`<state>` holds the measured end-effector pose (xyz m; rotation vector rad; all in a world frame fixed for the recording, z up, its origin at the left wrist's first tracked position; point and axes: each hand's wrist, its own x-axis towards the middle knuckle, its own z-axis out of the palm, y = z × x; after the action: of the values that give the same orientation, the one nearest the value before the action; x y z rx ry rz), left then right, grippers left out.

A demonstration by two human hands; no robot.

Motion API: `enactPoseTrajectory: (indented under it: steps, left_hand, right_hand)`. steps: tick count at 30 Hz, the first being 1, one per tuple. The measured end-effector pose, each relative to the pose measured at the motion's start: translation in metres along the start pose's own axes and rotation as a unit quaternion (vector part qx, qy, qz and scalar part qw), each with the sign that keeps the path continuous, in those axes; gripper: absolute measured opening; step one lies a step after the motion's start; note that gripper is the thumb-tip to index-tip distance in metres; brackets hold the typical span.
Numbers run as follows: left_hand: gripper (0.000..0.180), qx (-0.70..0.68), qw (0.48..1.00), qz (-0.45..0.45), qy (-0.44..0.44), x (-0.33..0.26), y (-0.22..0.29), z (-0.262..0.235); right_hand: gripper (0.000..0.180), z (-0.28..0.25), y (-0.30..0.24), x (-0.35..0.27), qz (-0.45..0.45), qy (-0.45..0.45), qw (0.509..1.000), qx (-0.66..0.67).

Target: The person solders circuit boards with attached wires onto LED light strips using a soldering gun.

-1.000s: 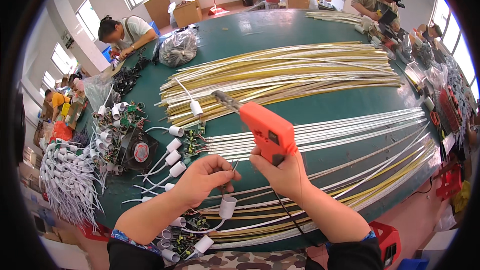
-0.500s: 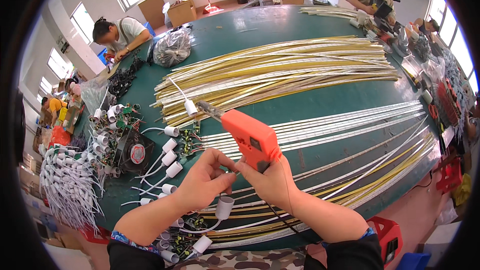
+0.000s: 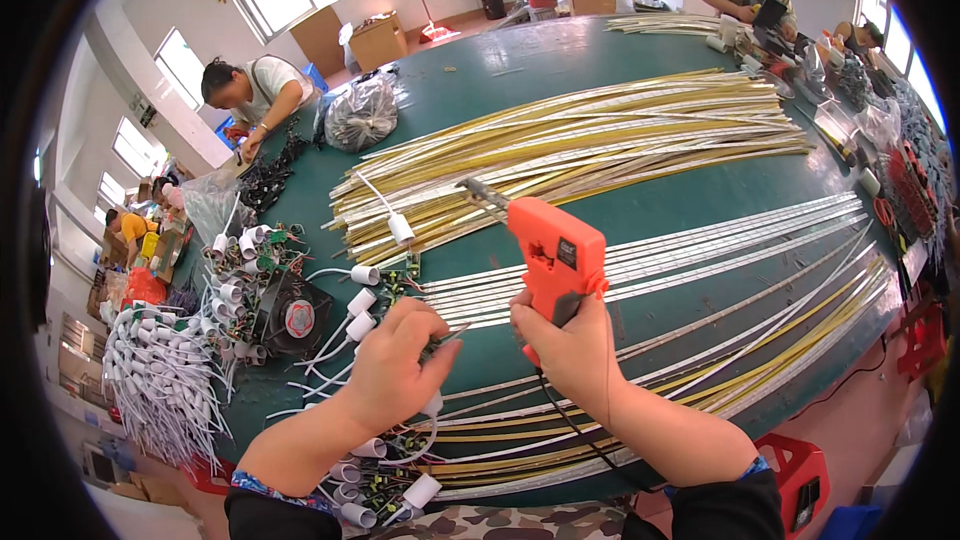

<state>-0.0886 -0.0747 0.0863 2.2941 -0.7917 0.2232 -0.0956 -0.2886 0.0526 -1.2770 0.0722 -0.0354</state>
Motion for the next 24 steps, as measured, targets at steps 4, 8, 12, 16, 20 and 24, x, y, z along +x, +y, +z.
enactPoseTrajectory:
  steps: [4, 8, 12, 16, 20, 24]
  left_hand:
    - [0.025, 0.186, 0.981, 0.059, 0.020, 0.014, 0.010, -0.084]
    - [0.024, 0.237, 0.971, -0.016, -0.027, 0.014, 0.041, -0.172]
    - [0.020, 0.181, 0.977, -0.012, -0.117, 0.015, 0.001, -0.154]
    - [0.019, 0.109, 0.976, -0.096, -0.162, -0.012, -0.071, -0.069]
    - [0.019, 0.141, 0.983, 0.011, -0.118, -0.020, -0.103, -0.018]
    - [0.021, 0.179, 0.976, 0.108, -0.062, -0.016, -0.108, -0.008]
  right_hand:
    - [0.022, -0.006, -0.013, 0.003, -0.008, 0.034, 0.999, -0.013]
    - [0.032, -0.022, -0.019, 0.002, -0.093, 0.057, 0.994, -0.017]
    - [0.033, -0.031, -0.015, -0.001, -0.101, 0.054, 0.993, 0.011]
    - [0.032, -0.026, -0.006, -0.003, -0.061, 0.039, 0.997, -0.012]
    - [0.032, -0.029, 0.000, -0.006, -0.032, 0.042, 0.998, -0.026]
    - [0.031, -0.031, 0.002, -0.005, -0.020, 0.025, 0.999, -0.043]
